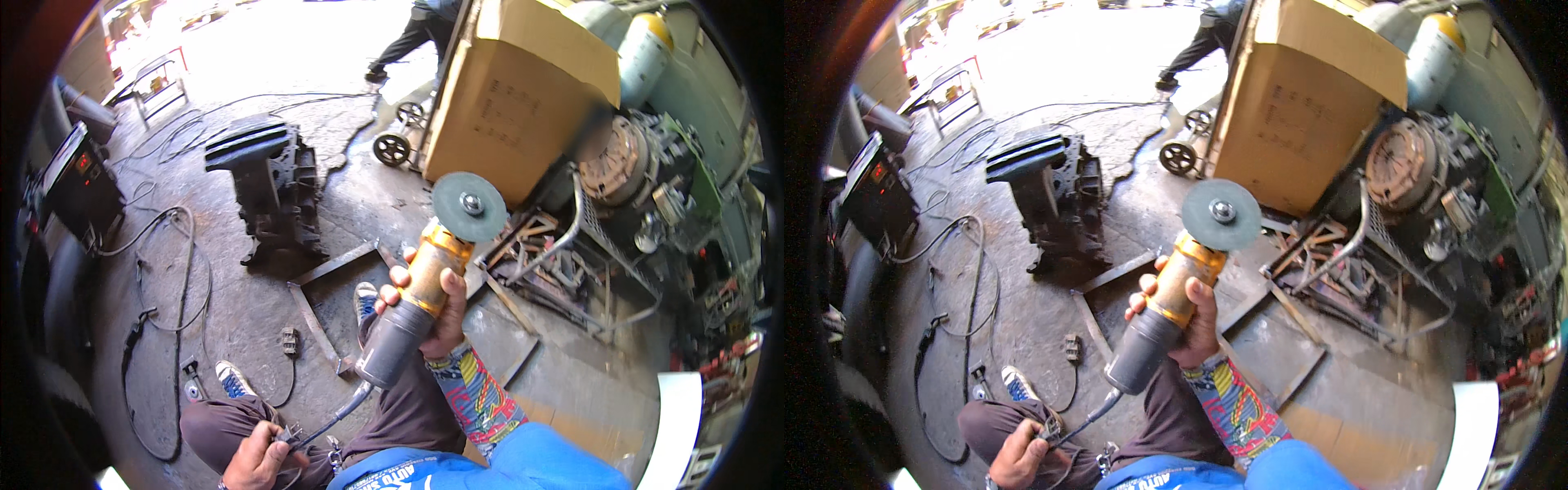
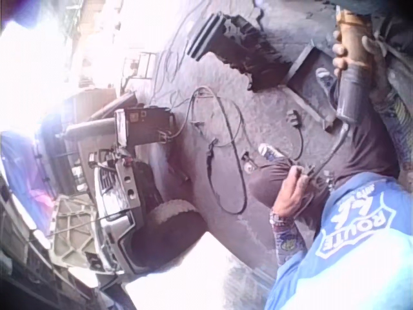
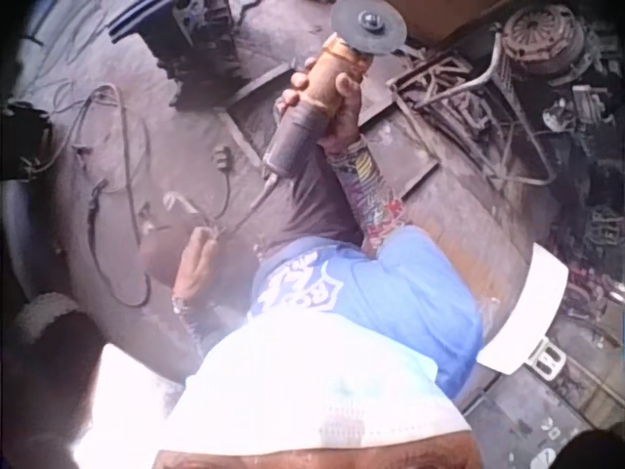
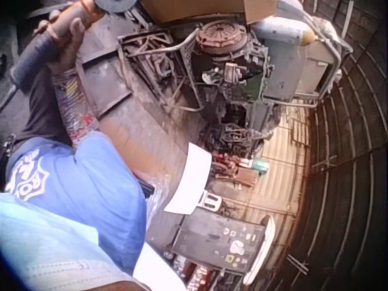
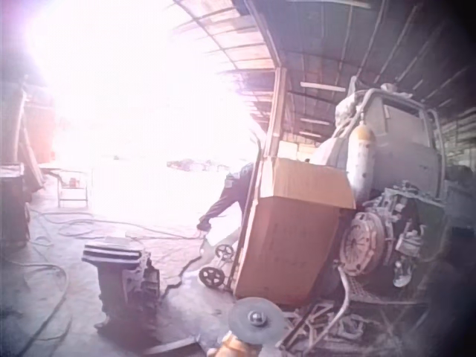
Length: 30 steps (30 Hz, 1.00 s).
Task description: The person welds a rectangular metal frame on the floor using a welding torch, then uses a hammer to tap the welds. They switch to an angle grinder to smooth the welded joints, creating sparks.
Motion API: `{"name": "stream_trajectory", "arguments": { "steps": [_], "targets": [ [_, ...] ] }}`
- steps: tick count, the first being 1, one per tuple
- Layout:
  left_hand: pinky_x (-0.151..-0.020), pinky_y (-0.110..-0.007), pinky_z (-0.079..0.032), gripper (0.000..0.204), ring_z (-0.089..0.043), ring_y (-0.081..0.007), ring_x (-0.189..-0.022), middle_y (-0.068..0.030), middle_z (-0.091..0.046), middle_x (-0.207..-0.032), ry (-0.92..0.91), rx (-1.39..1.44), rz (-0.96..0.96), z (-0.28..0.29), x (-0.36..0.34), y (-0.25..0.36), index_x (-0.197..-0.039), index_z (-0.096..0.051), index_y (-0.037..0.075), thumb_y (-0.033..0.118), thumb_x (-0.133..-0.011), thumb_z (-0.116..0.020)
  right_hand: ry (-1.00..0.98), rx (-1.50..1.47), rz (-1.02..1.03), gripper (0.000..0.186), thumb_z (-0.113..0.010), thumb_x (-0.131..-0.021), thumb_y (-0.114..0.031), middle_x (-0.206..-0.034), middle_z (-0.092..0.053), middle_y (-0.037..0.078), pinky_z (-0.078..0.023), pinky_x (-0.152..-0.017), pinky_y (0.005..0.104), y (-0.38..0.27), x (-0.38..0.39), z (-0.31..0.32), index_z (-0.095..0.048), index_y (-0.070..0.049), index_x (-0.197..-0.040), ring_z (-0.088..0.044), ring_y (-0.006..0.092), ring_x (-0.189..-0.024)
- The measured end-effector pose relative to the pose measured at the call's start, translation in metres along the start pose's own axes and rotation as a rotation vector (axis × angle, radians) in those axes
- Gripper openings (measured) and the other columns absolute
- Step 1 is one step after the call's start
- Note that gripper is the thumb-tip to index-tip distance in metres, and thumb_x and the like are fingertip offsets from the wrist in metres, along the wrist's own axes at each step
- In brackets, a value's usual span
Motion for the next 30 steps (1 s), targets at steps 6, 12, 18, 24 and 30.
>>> {"name": "stream_trajectory", "arguments": {
  "steps": [6,12,18,24,30],
  "targets": [
    [-0.08,-0.031,-0.046,0.037,-0.058,-0.02,-0.084,-0.01,-0.066,-0.102,0.26,-0.454,-0.259,0.091,0.033,-0.014,-0.123,-0.059,-0.004,0.026,-0.101,-0.06,-0.114,-0.198,0.058,0.054,-0.077,-0.086,-0.041,-0.102,-0.058,0.007,-0.052,-0.087,0.046,0.01,-0.007,0.01,-0.049,-0.017,-0.125,-0.061,0.023,-0.091],
    [-0.079,-0.029,-0.046,0.043,-0.058,-0.0191,-0.082,-0.0118,-0.068,-0.106,0.474,-0.575,-0.1,0.144,-0.085,-0.069,-0.131,-0.058,-0.001,0.028,-0.099,-0.063,0.103,-0.068,0.11,0.048,-0.077,-0.083,-0.041,-0.09,-0.066,0.009,-0.058,-0.071,0.0412,0.043,0.002,0.009,-0.054,-0.012,-0.113,-0.069,0.025,-0.075],
    [-0.073,-0.037,-0.048,0.025,-0.063,-0.024,-0.075,-0.015,-0.068,-0.084,0.27,-0.759,-0.065,0.144,-0.16,-0.094,-0.092,-0.06,-0.001,0.022,-0.1,-0.059,-0.099,0.072,0.258,0.068,-0.077,-0.082,-0.036,-0.097,-0.065,0.013,-0.058,-0.075,0.045,0.028,0.028,-0.01,-0.043,-0.008,-0.133,-0.07,0.0276,-0.082],
    [-0.036,-0.027,-0.035,0.026,-0.045,-0.0079,-0.041,0.001,-0.051,-0.059,0.758,-0.193,0.191,0.225,-0.066,-0.201,-0.103,-0.067,0.006,0.031,-0.101,-0.06,-0.187,-0.061,-0.001,0.068,-0.072,-0.086,-0.053,-0.107,-0.059,0.01,-0.05,-0.092,0.0482,0.003,0.031,0.008,-0.043,-0.014,-0.134,-0.062,0.0292,-0.095],
    [-0.058,-0.035,-0.047,0.028,-0.061,-0.0177,-0.063,-0.0085,-0.062,-0.07,0.859,-0.535,0.265,0.222,-0.016,-0.208,-0.1,-0.067,0.001,0.029,-0.098,-0.062,-0.125,-0.077,0.038,0.066,-0.072,-0.087,-0.048,-0.107,-0.056,0.01,-0.049,-0.091,0.0516,-0.034,0.022,0.023,-0.043,-0.01,-0.133,-0.061,0.0291,-0.094]
  ]
}}
Point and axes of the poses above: each hand's wrist, its own x-axis away from the middle knuckle, its own z-axis out of the back of the hand, y = z × x, the point moved 6 cm from there along -x, towards the middle knuckle
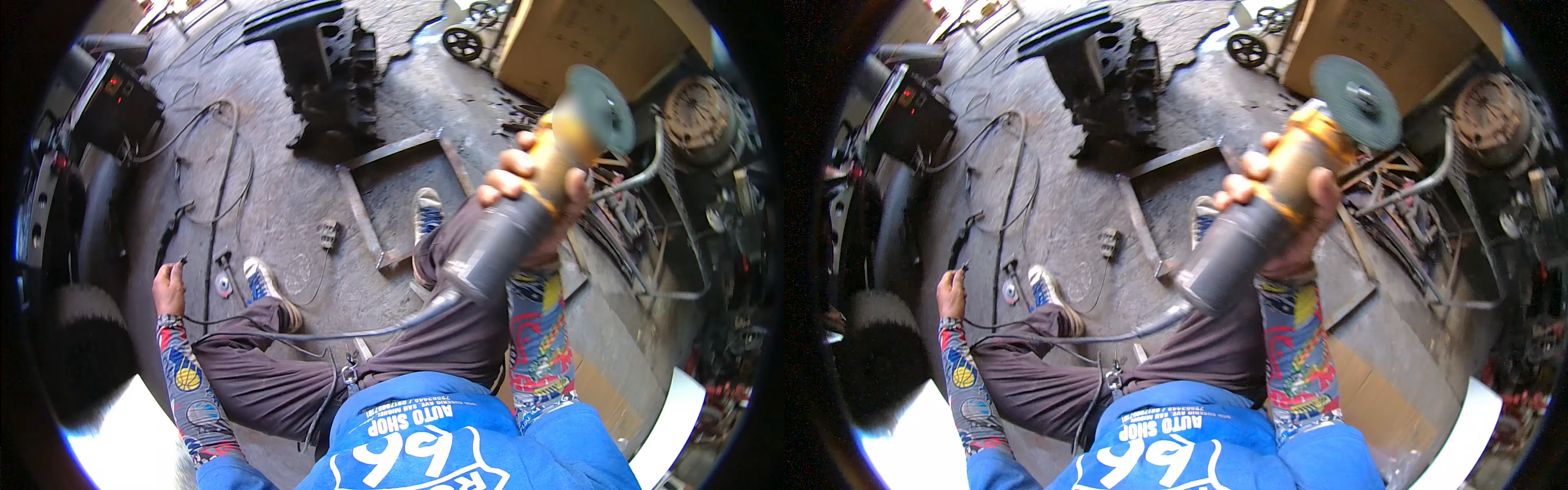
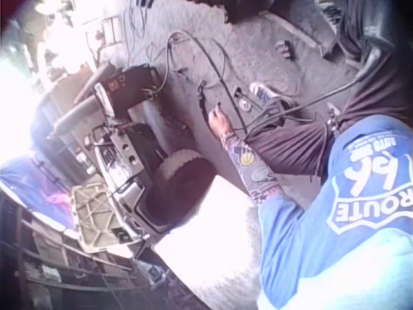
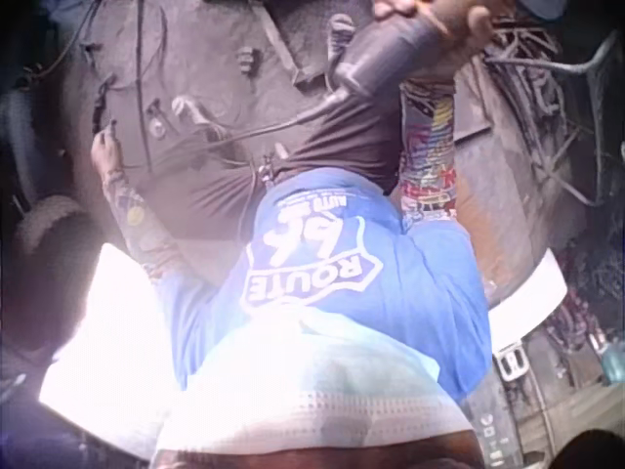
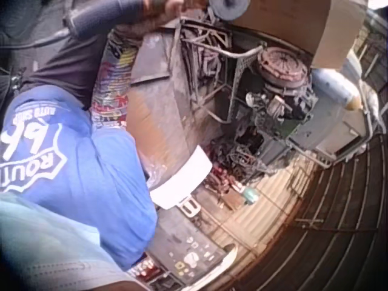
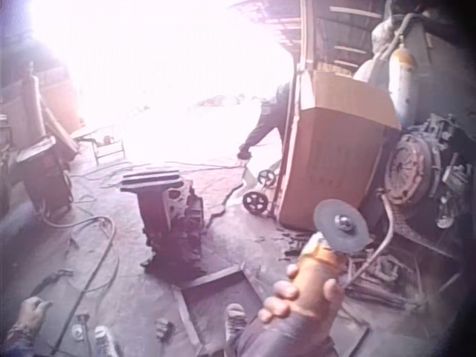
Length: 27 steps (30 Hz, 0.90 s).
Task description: The person welds a rectangular metal frame on the floor using a welding torch, then uses a hammer to tap the welds. They switch to an angle grinder to smooth the welded joints, creating sparks.
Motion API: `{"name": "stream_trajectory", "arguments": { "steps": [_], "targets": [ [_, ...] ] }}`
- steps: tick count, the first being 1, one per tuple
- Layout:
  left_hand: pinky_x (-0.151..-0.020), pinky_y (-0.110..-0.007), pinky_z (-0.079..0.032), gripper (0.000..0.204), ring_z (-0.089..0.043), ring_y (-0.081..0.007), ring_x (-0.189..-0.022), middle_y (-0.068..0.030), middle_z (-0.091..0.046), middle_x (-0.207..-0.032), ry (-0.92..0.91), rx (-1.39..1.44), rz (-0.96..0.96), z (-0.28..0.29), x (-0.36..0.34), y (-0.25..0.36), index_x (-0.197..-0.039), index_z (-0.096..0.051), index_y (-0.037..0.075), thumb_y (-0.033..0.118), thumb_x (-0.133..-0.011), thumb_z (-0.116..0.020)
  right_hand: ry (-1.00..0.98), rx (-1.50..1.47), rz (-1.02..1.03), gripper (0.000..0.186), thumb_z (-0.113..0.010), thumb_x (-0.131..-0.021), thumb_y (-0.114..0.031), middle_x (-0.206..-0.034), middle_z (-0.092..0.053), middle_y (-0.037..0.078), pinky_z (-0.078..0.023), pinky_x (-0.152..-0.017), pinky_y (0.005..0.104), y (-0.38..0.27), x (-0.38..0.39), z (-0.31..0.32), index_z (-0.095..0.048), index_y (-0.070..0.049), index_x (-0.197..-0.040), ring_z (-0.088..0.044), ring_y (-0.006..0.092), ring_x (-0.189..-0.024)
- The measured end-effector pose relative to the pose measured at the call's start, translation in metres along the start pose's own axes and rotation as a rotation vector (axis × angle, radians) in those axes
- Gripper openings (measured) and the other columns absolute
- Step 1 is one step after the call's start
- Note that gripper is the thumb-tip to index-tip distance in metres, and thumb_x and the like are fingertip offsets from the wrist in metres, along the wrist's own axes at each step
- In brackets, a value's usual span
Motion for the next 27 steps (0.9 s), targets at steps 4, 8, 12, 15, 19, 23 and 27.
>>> {"name": "stream_trajectory", "arguments": {
  "steps": [4,8,12,15,19,23,27],
  "targets": [
    [-0.073,-0.041,-0.051,0.024,-0.068,-0.0297,-0.08,-0.0209,-0.067,-0.085,-0.08,-0.146,-0.164,-0.038,0.021,0.042,-0.103,-0.065,-0.001,0.019,-0.09,-0.061,-0.043,0.023,-0.016,0.07,-0.078,-0.086,-0.035,-0.103,-0.055,0.005,-0.046,-0.088,0.0443,-0.014,0.001,0.001,-0.036,-0.008,-0.134,-0.061,0.0219,-0.093],
    [-0.086,-0.047,-0.053,0.031,-0.068,-0.0407,-0.099,-0.0241,-0.07,-0.1,-0.358,-0.244,-0.032,-0.128,0.016,0.051,-0.107,-0.07,0.003,0.027,-0.086,-0.071,-0.034,0.075,-0.032,0.068,-0.082,-0.084,-0.026,-0.102,-0.056,0.004,-0.047,-0.086,0.0417,-0.025,0.007,0.006,-0.038,-0.009,-0.132,-0.063,0.02,-0.09],
    [-0.086,-0.047,-0.053,0.031,-0.069,-0.0395,-0.097,-0.0228,-0.072,-0.097,-0.491,-0.223,0.072,-0.231,0.009,0.055,-0.1,-0.073,0.003,0.031,-0.085,-0.075,-0.018,0.134,-0.04,0.068,-0.08,-0.086,-0.027,-0.102,-0.057,0.005,-0.045,-0.084,0.0433,-0.036,0.011,0.01,-0.036,-0.009,-0.135,-0.062,0.0223,-0.086],
    [-0.087,-0.049,-0.054,0.034,-0.068,-0.0397,-0.1,-0.0211,-0.072,-0.104,-0.479,-0.215,0.135,-0.3,0.011,0.063,-0.104,-0.074,0.01,0.038,-0.085,-0.074,0.024,0.171,-0.069,0.067,-0.082,-0.085,-0.02,-0.101,-0.059,0.004,-0.046,-0.081,0.0438,-0.045,0.008,0.015,-0.038,-0.011,-0.134,-0.064,0.0225,-0.083],
    [-0.087,-0.05,-0.055,0.028,-0.068,-0.0407,-0.101,-0.0206,-0.072,-0.101,-0.498,-0.225,0.263,-0.366,0.019,0.067,-0.102,-0.073,0.012,0.036,-0.087,-0.07,0.196,0.219,-0.078,0.063,-0.084,-0.082,-0.01,-0.093,-0.061,0.001,-0.051,-0.074,0.0413,-0.063,-0.003,0.025,-0.042,-0.011,-0.129,-0.066,0.0193,-0.075],
    [-0.086,-0.05,-0.055,0.027,-0.069,-0.0399,-0.099,-0.0207,-0.072,-0.1,-0.522,-0.265,0.285,-0.391,0.015,0.064,-0.1,-0.073,0.011,0.034,-0.087,-0.069,0.339,0.175,-0.072,0.058,-0.08,-0.083,-0.004,-0.089,-0.06,0.0,-0.052,-0.073,0.039,-0.068,-0.009,0.035,-0.043,-0.011,-0.127,-0.065,0.0158,-0.072],
    [-0.084,-0.049,-0.056,0.028,-0.07,-0.0402,-0.096,-0.0206,-0.072,-0.098,-0.566,-0.283,0.244,-0.399,0.016,0.061,-0.099,-0.073,0.009,0.033,-0.087,-0.068,0.408,0.092,0.06,0.054,-0.076,-0.086,-0.001,-0.088,-0.06,0.001,-0.054,-0.07,0.0397,-0.07,-0.01,0.045,-0.042,-0.01,-0.126,-0.066,0.0159,-0.071]
  ]
}}
Point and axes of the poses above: each hand's wrist, its own x-axis away from the middle knuckle, its own z-axis out of the back of the hand, y = z × x, the point moved 6 cm from there along -x, towards the middle knuckle
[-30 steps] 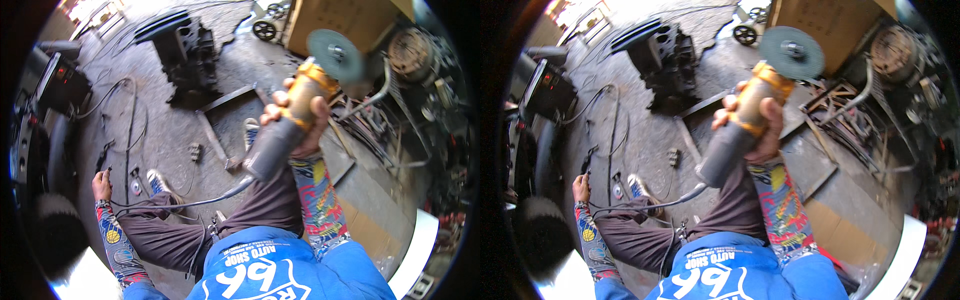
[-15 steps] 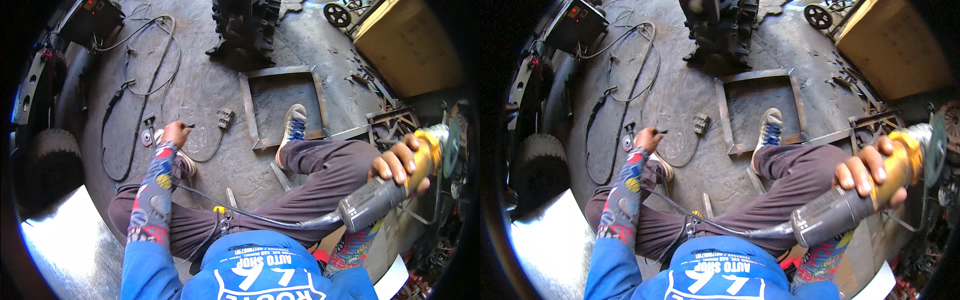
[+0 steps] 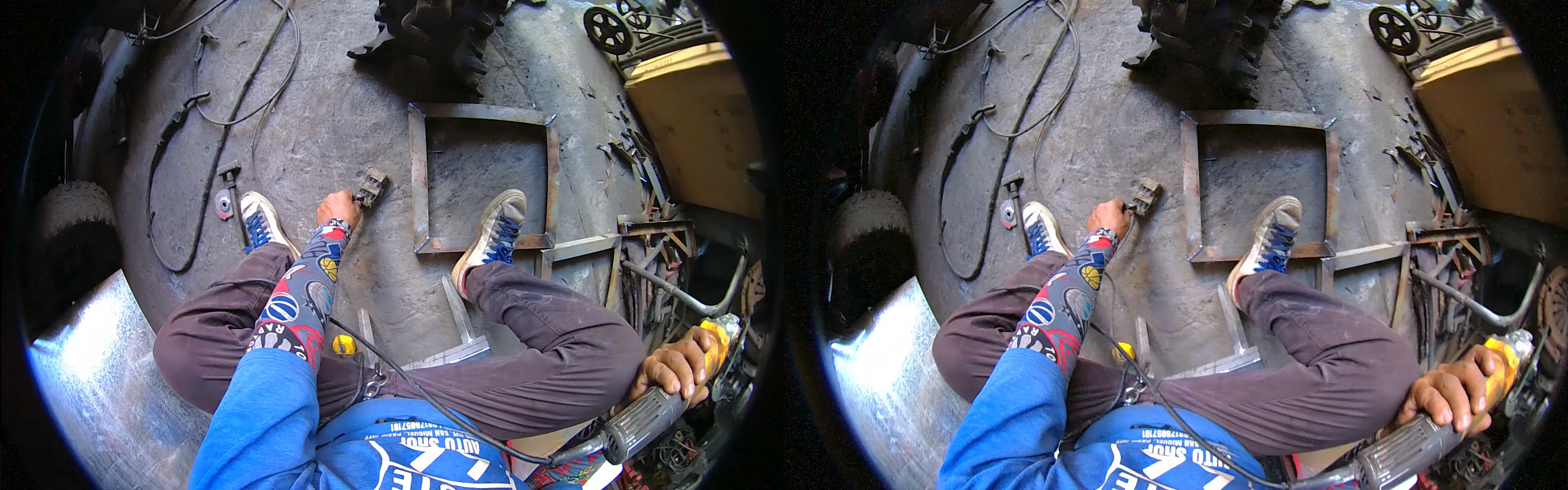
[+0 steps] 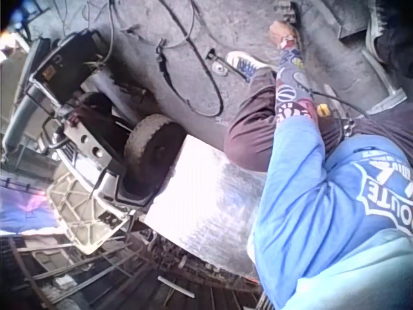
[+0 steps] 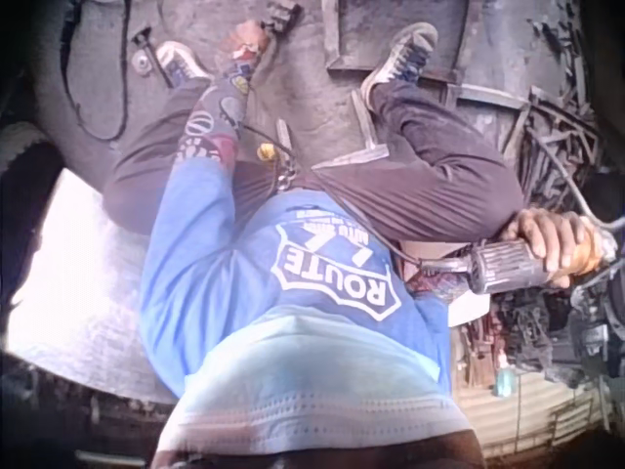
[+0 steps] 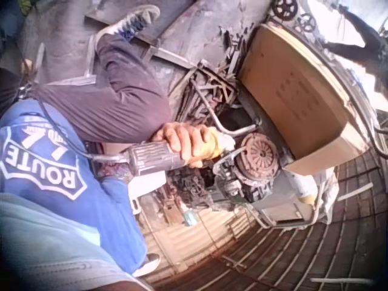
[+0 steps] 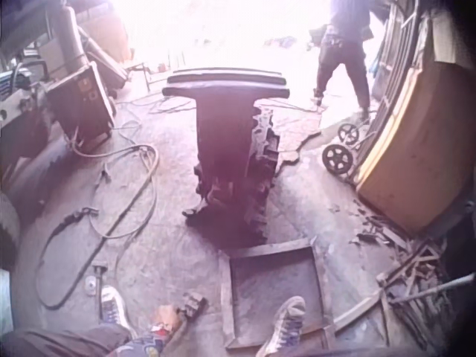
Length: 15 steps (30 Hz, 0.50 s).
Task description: The person welds a rectangular metal frame on the floor using a welding torch, then uses a hammer to tap the welds. They switch to an angle grinder to smooth the welded joints, creating sparks.
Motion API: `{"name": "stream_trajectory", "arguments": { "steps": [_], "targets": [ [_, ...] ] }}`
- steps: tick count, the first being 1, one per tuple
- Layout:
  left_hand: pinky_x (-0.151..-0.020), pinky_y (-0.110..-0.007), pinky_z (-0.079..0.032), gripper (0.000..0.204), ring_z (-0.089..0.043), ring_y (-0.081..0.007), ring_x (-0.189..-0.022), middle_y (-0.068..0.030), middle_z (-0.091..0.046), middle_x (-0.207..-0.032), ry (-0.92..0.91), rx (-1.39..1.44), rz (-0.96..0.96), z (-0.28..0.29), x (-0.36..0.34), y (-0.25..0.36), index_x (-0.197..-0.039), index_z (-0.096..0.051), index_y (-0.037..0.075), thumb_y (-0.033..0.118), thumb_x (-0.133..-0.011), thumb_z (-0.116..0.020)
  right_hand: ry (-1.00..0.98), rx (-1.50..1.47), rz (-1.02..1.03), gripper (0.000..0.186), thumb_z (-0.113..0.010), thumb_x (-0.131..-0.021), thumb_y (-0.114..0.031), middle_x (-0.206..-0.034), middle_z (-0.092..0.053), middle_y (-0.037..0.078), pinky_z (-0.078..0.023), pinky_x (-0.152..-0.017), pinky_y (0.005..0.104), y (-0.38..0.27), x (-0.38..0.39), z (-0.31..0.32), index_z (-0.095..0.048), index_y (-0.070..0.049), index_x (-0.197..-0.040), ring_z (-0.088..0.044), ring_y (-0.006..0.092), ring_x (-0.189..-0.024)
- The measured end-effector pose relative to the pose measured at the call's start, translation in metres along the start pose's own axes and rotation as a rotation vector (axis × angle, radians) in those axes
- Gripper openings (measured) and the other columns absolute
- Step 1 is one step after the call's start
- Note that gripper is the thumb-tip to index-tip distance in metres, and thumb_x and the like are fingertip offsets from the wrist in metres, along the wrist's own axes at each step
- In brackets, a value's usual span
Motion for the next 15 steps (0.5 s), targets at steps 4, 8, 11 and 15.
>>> {"name": "stream_trajectory", "arguments": {
  "steps": [4,8,11,15],
  "targets": [
    [-0.081,-0.049,-0.057,0.03,-0.071,-0.0405,-0.091,-0.0201,-0.073,-0.094,0.007,-0.07,-0.028,-0.008,-0.003,0.004,-0.094,-0.075,0.007,0.035,-0.087,-0.066,0.018,-0.001,0.003,0.054,-0.075,-0.088,-0.004,-0.09,-0.062,0.003,-0.056,-0.069,0.0414,0.003,-0.005,0.002,-0.041,-0.009,-0.129,-0.067,0.0184,-0.071],
    [-0.074,-0.045,-0.061,0.019,-0.075,-0.0311,-0.087,-0.0128,-0.076,-0.094,-0.02,-0.215,-0.07,-0.026,-0.019,0.02,-0.087,-0.078,0.013,0.021,-0.088,-0.061,-0.044,0.036,-0.081,0.053,-0.075,-0.091,-0.017,-0.094,-0.061,0.0,-0.052,-0.074,0.0375,0.008,-0.007,-0.006,-0.043,-0.014,-0.133,-0.065,0.0142,-0.077],
    [-0.074,-0.043,-0.061,0.018,-0.075,-0.0287,-0.087,-0.0127,-0.076,-0.095,-0.07,-0.246,-0.053,-0.04,-0.027,0.027,-0.088,-0.079,0.011,0.016,-0.088,-0.061,-0.044,0.064,-0.059,0.053,-0.074,-0.092,-0.03,-0.1,-0.064,-0.003,-0.052,-0.078,0.0378,0.009,-0.005,-0.007,-0.045,-0.016,-0.133,-0.066,0.0139,-0.084],
    [-0.073,-0.041,-0.061,0.018,-0.076,-0.0291,-0.084,-0.0118,-0.076,-0.091,0.051,-0.231,-0.062,-0.043,-0.022,0.026,-0.086,-0.079,0.011,0.015,-0.087,-0.062,-0.123,0.036,-0.047,0.058,-0.072,-0.093,-0.04,-0.105,-0.064,-0.004,-0.05,-0.084,0.0384,0.011,0.0,-0.006,-0.043,-0.017,-0.138,-0.066,0.0142,-0.091]
  ]
}}
Point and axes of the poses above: each hand's wrist, its own x-axis away from the middle knuckle, its own z-axis out of the back of the hand, y = z × x, the point moved 6 cm from there along -x, towards the middle knuckle
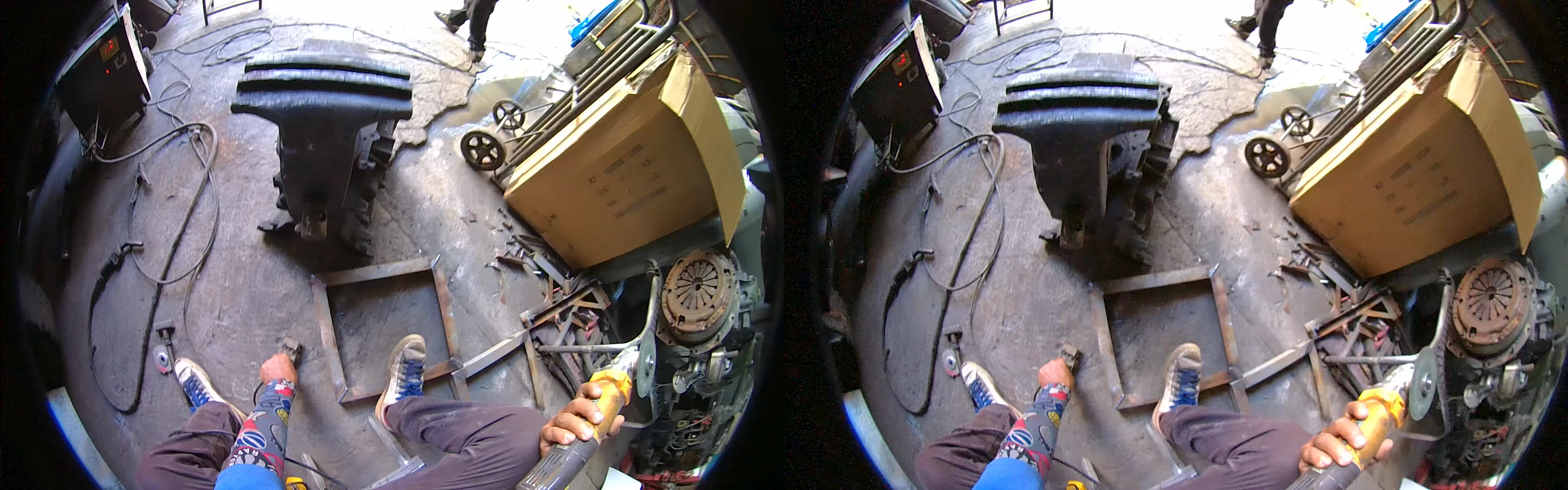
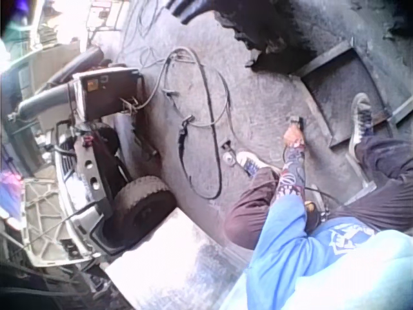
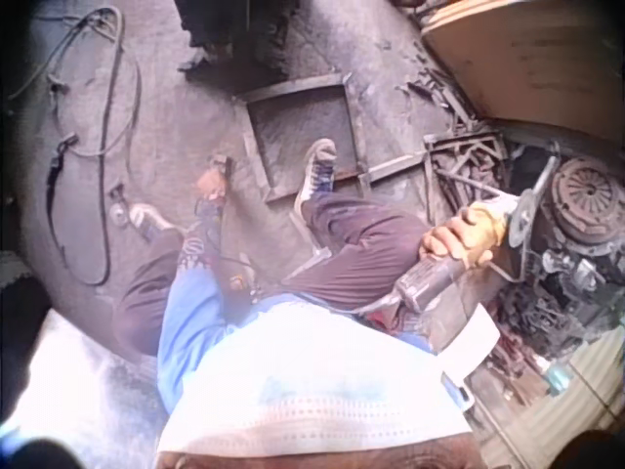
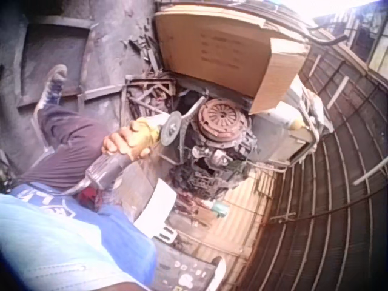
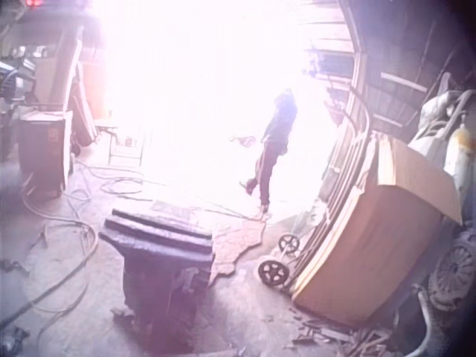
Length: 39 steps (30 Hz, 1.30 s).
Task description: The person welds a rectangular metal frame on the floor using a welding torch, then uses a hammer to tap the welds. They switch to an angle grinder to smooth the welded joints, creating sparks.
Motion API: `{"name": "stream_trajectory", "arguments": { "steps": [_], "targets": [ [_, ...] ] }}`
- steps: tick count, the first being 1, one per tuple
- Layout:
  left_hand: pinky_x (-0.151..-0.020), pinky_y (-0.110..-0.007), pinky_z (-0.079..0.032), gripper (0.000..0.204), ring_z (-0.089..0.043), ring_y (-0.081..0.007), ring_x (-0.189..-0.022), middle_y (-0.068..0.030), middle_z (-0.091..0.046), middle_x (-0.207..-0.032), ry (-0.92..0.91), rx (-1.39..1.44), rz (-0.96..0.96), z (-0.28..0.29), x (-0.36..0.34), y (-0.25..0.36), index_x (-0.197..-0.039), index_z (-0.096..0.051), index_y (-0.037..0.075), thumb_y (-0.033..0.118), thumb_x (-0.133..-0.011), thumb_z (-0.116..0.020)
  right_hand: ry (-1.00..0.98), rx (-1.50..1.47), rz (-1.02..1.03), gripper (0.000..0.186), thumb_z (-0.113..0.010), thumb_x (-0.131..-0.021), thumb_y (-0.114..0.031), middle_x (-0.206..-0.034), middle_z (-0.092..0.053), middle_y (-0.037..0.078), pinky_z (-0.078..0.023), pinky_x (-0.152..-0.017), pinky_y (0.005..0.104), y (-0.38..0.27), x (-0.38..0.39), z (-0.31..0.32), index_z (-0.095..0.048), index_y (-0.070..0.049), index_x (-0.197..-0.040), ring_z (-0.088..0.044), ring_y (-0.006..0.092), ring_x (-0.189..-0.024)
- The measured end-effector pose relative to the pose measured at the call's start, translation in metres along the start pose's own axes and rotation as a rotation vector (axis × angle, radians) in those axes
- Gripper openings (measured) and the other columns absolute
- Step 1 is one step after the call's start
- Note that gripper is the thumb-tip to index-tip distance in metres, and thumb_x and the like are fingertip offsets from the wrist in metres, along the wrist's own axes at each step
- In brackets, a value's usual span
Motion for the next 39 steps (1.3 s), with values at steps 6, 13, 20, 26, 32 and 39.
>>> {"name": "stream_trajectory", "arguments": {
  "steps": [6,13,20,26,32,39],
  "targets": [
    [-0.072,-0.039,-0.06,0.017,-0.075,-0.0294,-0.083,-0.0115,-0.076,-0.092,-0.017,-0.002,0.06,-0.003,-0.009,-0.011,-0.086,-0.078,0.01,0.017,-0.087,-0.063,-0.057,-0.04,0.0,0.063,-0.07,-0.093,-0.04,-0.109,-0.06,0.002,-0.046,-0.089,0.0465,0.004,-0.004,0.005,-0.037,-0.014,-0.139,-0.062,0.0211,-0.095],
    [-0.102,-0.049,-0.046,0.058,-0.059,-0.0323,-0.124,-0.0176,-0.062,-0.132,0.03,0.026,0.181,0.068,0.02,-0.06,-0.125,-0.064,0.009,0.048,-0.084,-0.074,0.127,0.115,0.032,0.068,-0.072,-0.082,-0.051,-0.094,-0.055,0.005,-0.05,-0.08,0.0483,0.011,-0.002,0.006,-0.042,-0.013,-0.129,-0.06,0.0257,-0.082],
    [-0.077,-0.038,-0.055,0.043,-0.071,-0.0258,-0.082,-0.0193,-0.074,-0.092,-0.018,0.851,-0.28,0.239,0.105,0.011,-0.1,-0.071,-0.004,0.038,-0.092,-0.07,0.096,0.243,-0.017,0.062,-0.073,-0.081,-0.045,-0.097,-0.057,0.011,-0.057,-0.083,0.0504,0.051,-0.005,-0.033,-0.044,-0.01,-0.124,-0.065,0.0315,-0.086],
    [-0.097,-0.035,-0.05,0.064,-0.066,-0.0223,-0.11,-0.0135,-0.068,-0.118,-0.337,1.179,-0.999,0.334,0.329,0.098,-0.132,-0.056,0.002,0.038,-0.084,-0.081,-0.074,0.283,-0.143,0.056,-0.072,-0.081,-0.035,-0.095,-0.062,0.015,-0.057,-0.084,0.0489,0.104,-0.011,-0.065,-0.047,-0.008,-0.124,-0.067,0.0334,-0.089],
    [-0.106,-0.039,-0.043,0.087,-0.057,-0.0255,-0.125,-0.0174,-0.06,-0.13,-0.203,1.11,-0.781,0.317,0.376,0.081,-0.145,-0.041,0.002,0.047,-0.082,-0.081,-0.193,0.411,-0.265,0.056,-0.071,-0.083,-0.031,-0.099,-0.062,0.016,-0.056,-0.086,0.0437,0.143,0.001,-0.072,-0.046,-0.007,-0.126,-0.067,0.0325,-0.092],
    [-0.069,-0.034,-0.057,0.093,-0.07,-0.0226,-0.077,-0.0171,-0.068,-0.1,-0.088,2.071,-0.176,0.234,0.297,-0.019,-0.153,-0.002,-0.004,0.021,-0.095,-0.069,-0.337,0.457,-0.283,0.057,-0.07,-0.088,-0.036,-0.099,-0.058,0.013,-0.054,-0.087,0.0417,0.152,0.015,-0.074,-0.043,-0.006,-0.128,-0.063,0.0279,-0.091]
  ]
}}
Point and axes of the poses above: each hand's wrist, its own x-axis away from the middle knuckle, its own z-axis out of the back of the hand, y = z × x, the point moved 6 cm from there along -x, towards the middle knuckle
